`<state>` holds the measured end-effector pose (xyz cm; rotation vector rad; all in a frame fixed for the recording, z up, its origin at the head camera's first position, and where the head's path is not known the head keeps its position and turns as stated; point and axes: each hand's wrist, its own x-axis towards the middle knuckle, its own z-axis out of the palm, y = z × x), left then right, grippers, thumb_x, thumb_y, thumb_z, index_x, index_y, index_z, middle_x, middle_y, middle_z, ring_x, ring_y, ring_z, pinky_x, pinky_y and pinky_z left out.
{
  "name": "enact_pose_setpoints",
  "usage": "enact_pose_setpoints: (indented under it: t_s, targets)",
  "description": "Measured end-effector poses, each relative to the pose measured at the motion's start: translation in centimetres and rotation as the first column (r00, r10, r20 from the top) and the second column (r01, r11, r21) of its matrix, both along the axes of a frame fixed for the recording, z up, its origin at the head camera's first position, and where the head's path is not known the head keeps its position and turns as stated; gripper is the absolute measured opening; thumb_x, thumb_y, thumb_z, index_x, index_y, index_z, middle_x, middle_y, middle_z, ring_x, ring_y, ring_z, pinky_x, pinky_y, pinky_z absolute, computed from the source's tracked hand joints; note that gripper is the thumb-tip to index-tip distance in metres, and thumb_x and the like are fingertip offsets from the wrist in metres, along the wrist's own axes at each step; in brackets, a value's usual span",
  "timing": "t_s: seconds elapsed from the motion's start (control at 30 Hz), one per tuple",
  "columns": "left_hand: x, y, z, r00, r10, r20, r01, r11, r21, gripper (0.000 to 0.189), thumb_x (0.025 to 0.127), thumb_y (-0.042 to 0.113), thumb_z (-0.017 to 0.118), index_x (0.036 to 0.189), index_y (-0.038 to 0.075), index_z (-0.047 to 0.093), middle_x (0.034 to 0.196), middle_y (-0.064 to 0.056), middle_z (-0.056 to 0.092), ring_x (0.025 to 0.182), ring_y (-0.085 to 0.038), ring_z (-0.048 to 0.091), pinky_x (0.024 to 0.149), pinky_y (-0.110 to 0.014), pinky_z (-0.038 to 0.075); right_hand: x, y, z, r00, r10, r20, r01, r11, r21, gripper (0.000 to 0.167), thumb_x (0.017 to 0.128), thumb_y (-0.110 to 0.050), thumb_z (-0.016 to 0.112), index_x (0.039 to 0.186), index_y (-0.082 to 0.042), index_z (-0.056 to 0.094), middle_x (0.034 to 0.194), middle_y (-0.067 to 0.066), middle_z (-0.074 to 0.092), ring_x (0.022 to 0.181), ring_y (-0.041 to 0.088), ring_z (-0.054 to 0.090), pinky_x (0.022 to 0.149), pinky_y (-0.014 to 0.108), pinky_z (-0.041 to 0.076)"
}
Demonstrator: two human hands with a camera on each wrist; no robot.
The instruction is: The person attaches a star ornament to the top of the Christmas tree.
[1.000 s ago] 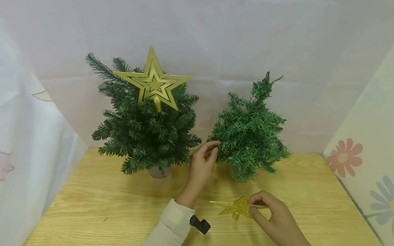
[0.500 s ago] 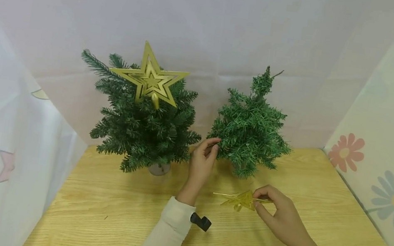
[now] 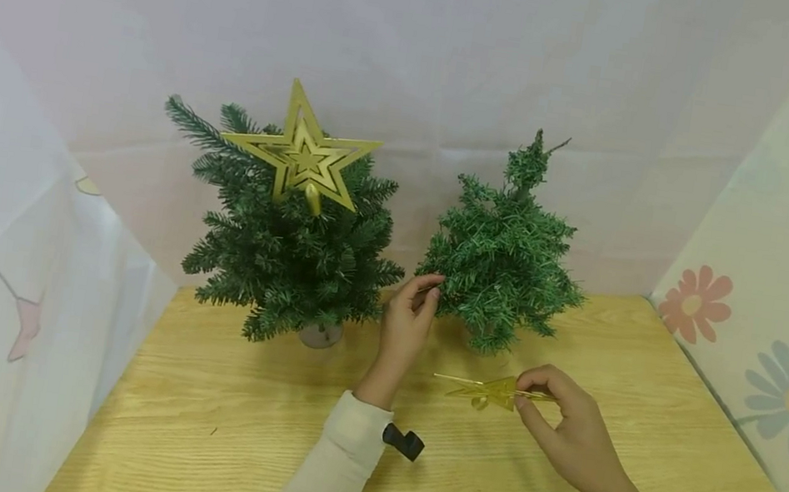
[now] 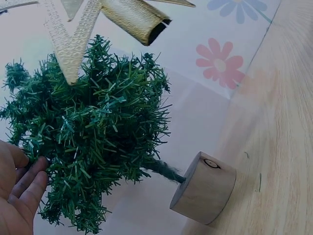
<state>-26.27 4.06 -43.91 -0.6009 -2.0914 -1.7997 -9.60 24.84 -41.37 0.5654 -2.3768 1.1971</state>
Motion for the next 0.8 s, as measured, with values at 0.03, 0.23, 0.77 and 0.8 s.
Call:
enact_pose_setpoints:
  t_s: [0.03, 0.23, 0.77, 0.8]
  targets:
    - [0.02, 0.00, 0.02, 1.000, 0.003, 0.001, -0.003, 1.000, 0.001, 0.026, 0.102, 0.024, 0.055, 0.124, 0.016, 0.065, 0.120, 0.006, 0.062, 0.108, -0.009, 0.063, 0.090, -0.025, 0.052, 0.01, -0.01, 0.07, 1.000, -0.001, -0.003, 0.001, 1.000, -0.002, 0.032, 0.090, 0.003, 0.067, 0.103, -0.024, 0.057, 0.100, -0.011, 0.060, 0.095, 0.006, 0.059, 0.083, 0.022, 0.050]
    - [0.13, 0.02, 0.20, 1.000, 0.003, 0.012, -0.003, 1.000, 0.009, 0.024, 0.102, 0.021, 0.055, 0.123, 0.018, 0.065, 0.119, 0.007, 0.062, 0.107, -0.007, 0.063, 0.089, -0.025, 0.052, 0.15, -0.02, 0.21, 0.999, -0.017, -0.043, 0.016, 1.000, -0.024, 0.033, 0.088, 0.007, 0.067, 0.104, -0.020, 0.058, 0.103, -0.009, 0.061, 0.098, 0.007, 0.059, 0.085, 0.020, 0.049]
    - [0.11, 0.07, 0.12, 1.000, -0.007, 0.003, 0.007, 1.000, -0.005, 0.024, 0.102, 0.019, 0.054, 0.124, 0.020, 0.065, 0.121, 0.004, 0.061, 0.109, -0.011, 0.062, 0.090, -0.026, 0.052, 0.27, 0.44, 0.26, 0.994, -0.097, -0.058, 0.093, 0.994, -0.064, 0.029, 0.087, 0.009, 0.067, 0.107, -0.011, 0.060, 0.108, -0.003, 0.062, 0.106, 0.006, 0.057, 0.093, 0.015, 0.044]
    - [0.12, 0.06, 0.11, 1.000, -0.006, 0.001, 0.006, 1.000, -0.004, 0.024, 0.102, 0.018, 0.055, 0.123, 0.021, 0.065, 0.120, 0.005, 0.061, 0.109, -0.010, 0.062, 0.090, -0.026, 0.052, 0.28, 0.43, 0.27, 0.994, -0.094, -0.060, 0.090, 0.994, -0.066, 0.029, 0.087, 0.010, 0.067, 0.106, -0.011, 0.060, 0.108, -0.003, 0.062, 0.106, 0.007, 0.058, 0.093, 0.015, 0.044]
